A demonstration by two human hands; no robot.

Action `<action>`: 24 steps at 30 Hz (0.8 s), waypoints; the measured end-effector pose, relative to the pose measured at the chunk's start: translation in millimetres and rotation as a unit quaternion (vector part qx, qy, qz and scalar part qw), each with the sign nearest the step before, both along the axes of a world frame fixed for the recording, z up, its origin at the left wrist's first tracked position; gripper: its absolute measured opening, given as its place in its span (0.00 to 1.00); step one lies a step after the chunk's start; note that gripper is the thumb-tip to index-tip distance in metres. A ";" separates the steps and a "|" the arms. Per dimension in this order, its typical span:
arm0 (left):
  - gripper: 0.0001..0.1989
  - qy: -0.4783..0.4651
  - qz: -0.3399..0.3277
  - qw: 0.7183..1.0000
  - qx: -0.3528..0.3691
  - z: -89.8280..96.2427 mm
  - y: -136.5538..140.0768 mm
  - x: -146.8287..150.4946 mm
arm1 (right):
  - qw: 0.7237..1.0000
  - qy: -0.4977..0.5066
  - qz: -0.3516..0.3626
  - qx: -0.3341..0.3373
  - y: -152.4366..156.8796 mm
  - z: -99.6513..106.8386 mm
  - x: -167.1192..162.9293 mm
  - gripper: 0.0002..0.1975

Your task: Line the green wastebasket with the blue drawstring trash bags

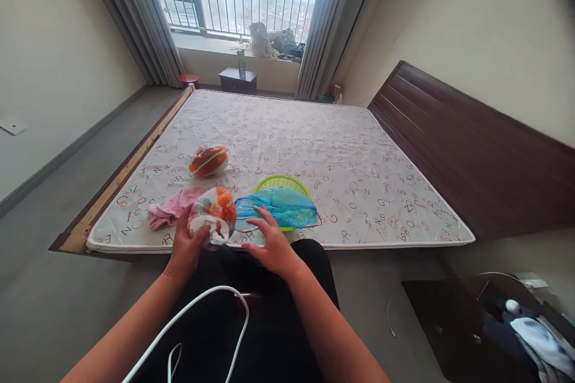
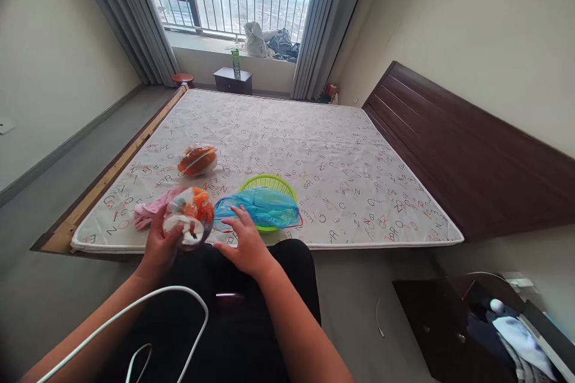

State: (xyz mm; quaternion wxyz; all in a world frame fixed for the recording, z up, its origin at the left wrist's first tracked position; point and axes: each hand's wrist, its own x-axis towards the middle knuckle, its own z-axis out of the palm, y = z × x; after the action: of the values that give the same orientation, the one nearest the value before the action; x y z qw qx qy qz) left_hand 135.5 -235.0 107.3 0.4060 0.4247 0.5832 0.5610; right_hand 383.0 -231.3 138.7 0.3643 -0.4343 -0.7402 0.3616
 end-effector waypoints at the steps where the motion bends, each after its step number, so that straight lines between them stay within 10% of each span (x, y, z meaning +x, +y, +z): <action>1: 0.48 0.017 0.049 0.999 -0.011 -7.5 10.4 -17.1 | 0.999 -0.042 -0.022 0.024 6.3 -6.0 12.5 0.17; 6: 0.52 0.194 0.071 0.976 -0.074 -46.2 62.1 -65.7 | 0.951 -0.289 -0.109 -0.016 37.5 -34.5 71.5 0.14; 10: 0.45 0.325 0.002 0.943 0.066 -53.3 74.3 -26.2 | 0.907 -0.405 -0.108 -0.038 45.1 -48.9 98.0 0.25; 16: 0.26 0.373 -0.341 0.838 0.206 -42.4 54.4 86.7 | 0.928 -0.369 -0.056 -0.003 42.5 -47.7 110.9 0.14; 24: 0.15 0.407 -0.397 0.804 0.172 -61.7 49.5 70.6 | 0.941 -0.321 -0.019 -0.104 16.4 -54.6 131.5 0.07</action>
State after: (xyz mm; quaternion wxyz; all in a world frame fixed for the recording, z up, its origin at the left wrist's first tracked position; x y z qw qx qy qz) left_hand 206.1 -185.5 45.6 0.2384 0.8713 0.3698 0.2175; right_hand 514.5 -214.8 84.1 0.0666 -0.5772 -0.7676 0.2706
